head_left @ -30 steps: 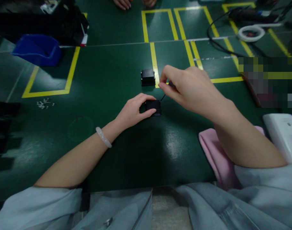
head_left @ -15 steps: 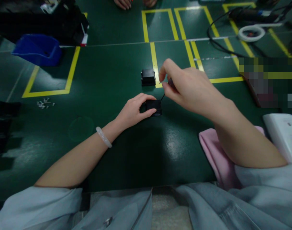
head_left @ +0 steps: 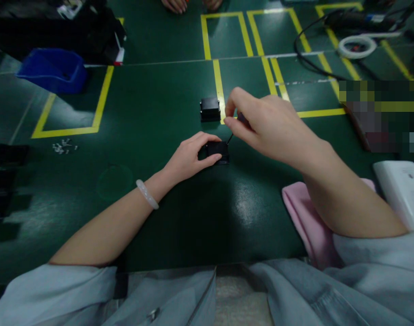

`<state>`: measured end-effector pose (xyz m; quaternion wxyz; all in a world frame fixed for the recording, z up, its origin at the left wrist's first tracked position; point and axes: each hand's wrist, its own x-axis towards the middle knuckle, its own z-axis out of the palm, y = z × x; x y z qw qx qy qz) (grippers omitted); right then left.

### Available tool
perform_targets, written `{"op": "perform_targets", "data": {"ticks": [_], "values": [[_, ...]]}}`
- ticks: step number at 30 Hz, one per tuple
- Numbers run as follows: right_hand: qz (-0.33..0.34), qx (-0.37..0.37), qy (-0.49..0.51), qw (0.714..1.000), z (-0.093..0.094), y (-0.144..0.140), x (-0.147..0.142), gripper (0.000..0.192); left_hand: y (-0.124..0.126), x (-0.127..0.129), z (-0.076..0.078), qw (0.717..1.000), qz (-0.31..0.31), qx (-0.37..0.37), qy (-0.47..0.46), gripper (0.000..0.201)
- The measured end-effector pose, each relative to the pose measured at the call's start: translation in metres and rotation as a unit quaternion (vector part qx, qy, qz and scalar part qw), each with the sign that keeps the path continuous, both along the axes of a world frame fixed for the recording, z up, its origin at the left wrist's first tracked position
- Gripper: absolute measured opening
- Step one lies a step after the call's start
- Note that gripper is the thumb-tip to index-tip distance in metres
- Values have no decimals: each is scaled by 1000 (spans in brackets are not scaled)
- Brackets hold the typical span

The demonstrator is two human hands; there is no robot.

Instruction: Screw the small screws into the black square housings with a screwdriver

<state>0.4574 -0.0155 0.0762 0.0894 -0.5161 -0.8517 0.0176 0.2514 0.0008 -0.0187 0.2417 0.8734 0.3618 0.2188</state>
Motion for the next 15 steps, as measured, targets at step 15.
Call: {"op": "perform_targets", "data": {"ticks": [15], "values": [[3,12,-3,1000,-2,0,0,37,0,0,1,1000,0,-3,2,36]]}}
